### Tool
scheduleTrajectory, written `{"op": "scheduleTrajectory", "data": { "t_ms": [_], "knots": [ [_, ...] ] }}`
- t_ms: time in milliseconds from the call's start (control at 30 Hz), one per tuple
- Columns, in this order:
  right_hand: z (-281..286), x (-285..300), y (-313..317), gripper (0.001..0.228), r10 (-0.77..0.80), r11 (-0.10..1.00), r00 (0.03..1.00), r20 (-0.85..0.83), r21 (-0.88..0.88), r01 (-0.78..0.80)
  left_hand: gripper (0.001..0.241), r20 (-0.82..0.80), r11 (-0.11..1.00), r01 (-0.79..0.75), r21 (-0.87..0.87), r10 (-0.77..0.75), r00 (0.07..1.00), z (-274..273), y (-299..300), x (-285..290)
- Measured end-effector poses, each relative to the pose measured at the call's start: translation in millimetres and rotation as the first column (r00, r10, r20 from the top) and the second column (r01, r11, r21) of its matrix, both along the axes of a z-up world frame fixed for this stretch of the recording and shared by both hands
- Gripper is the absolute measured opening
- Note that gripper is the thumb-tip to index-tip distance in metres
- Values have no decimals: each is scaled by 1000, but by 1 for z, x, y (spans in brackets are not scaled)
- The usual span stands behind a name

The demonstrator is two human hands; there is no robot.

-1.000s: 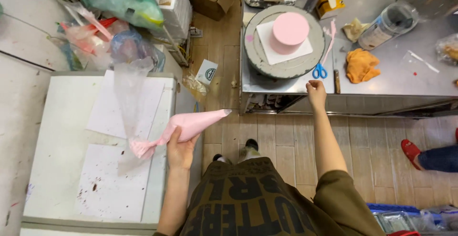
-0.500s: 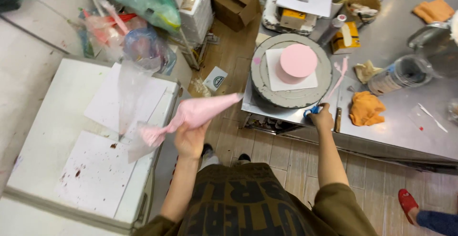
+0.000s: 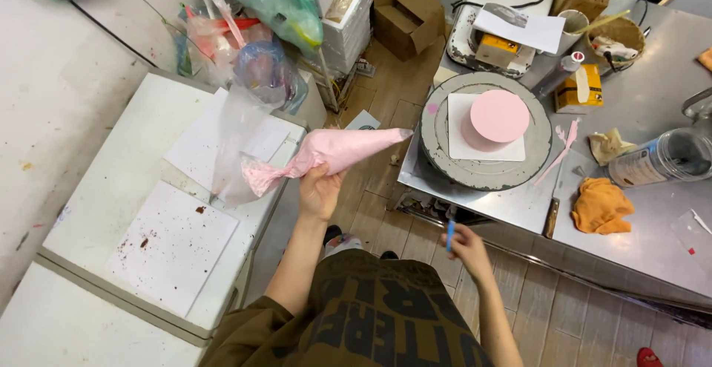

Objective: The person removes a bag of pink frosting from a freezer and squeezes the contents toward the tip. They then use scissors to trim the end of the piping bag at a decorating station.

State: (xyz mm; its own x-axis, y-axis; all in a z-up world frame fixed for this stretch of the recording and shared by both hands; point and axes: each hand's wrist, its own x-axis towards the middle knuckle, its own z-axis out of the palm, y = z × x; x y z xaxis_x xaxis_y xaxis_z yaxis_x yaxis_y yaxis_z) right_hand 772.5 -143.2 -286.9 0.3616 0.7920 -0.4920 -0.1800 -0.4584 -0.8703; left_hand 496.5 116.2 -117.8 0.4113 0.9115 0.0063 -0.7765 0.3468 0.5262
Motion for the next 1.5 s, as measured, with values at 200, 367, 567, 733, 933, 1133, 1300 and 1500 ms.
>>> {"op": "scheduleTrajectory", "data": {
  "t_ms": [200,367,567,733,933,1133,1300,1500],
  "knots": [
    [127,-40,90,72,314,902,949,31,301,-309,68,-24,998,-51,-36,50,998,-5,-10,-10],
    [173,-61,138,72,379,845,923,75,378,-377,69,-54,990,-133,-40,131,990,4,-26,-16],
    [175,-66,144,66,361,874,930,67,324,-362,69,-61,981,-189,-48,186,981,5,-39,-23],
    [168,-64,138,68,397,831,917,25,414,-371,70,-56,982,-180,-57,177,983,5,-42,-23],
    [165,-61,134,63,344,856,938,39,398,-330,72,-71,987,-153,-55,149,986,8,-44,-14],
    [162,-62,129,39,262,897,965,-13,372,-238,73,-64,989,-131,-62,127,990,7,-42,-11],
    [154,-56,123,39,283,906,957,68,307,-290,72,-54,981,-163,-101,159,986,3,-38,-14],
    [73,18,68,50,525,849,776,348,-151,-506,71,-160,956,-264,128,283,946,-13,-26,-50]
  ]
}}
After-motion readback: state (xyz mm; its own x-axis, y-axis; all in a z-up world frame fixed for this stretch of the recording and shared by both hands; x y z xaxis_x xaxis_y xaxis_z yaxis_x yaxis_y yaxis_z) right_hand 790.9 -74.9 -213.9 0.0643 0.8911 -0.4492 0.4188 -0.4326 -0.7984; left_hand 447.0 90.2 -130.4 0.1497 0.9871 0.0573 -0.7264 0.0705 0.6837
